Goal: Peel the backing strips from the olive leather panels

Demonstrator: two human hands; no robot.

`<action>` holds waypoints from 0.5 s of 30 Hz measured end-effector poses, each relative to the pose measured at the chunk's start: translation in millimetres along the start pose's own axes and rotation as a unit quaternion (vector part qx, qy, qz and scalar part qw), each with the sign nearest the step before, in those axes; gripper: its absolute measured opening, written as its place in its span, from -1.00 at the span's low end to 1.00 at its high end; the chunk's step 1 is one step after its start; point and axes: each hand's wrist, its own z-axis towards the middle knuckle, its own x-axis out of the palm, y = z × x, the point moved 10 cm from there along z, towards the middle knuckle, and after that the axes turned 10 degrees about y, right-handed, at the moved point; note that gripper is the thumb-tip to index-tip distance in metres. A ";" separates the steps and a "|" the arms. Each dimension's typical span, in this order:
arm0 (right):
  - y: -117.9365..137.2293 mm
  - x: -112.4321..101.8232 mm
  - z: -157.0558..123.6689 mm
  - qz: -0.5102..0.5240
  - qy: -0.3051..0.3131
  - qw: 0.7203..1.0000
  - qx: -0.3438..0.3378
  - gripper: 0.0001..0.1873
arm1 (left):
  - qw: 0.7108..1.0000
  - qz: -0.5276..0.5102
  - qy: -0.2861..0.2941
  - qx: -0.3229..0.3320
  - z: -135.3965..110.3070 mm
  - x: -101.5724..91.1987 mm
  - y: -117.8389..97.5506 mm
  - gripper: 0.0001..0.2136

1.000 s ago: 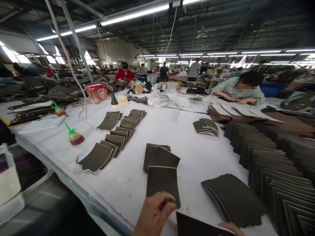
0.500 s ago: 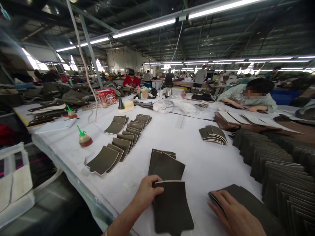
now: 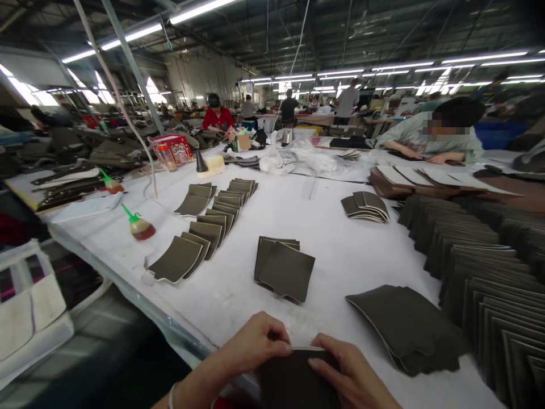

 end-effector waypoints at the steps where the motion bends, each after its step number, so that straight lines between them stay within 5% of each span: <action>1: -1.1 3.0 -1.6 -0.008 0.006 1.000 0.002 -0.68 | 1.000 0.010 0.011 -0.006 1.3 1.7 -0.1 -0.86; 5: 4.1 4.6 -8.4 -0.072 0.000 0.997 -0.018 -0.79 | 0.998 0.000 0.053 -0.027 4.1 9.0 2.4 -0.85; 10: 41.5 0.1 -17.6 -0.232 -0.086 0.963 -0.110 -0.77 | 0.991 -0.086 0.044 -0.095 1.9 11.8 17.5 -0.85; 15: 64.4 10.1 -13.9 -0.247 -0.112 0.949 -0.159 -0.79 | 0.984 -0.131 0.047 -0.108 0.8 15.9 21.4 -0.86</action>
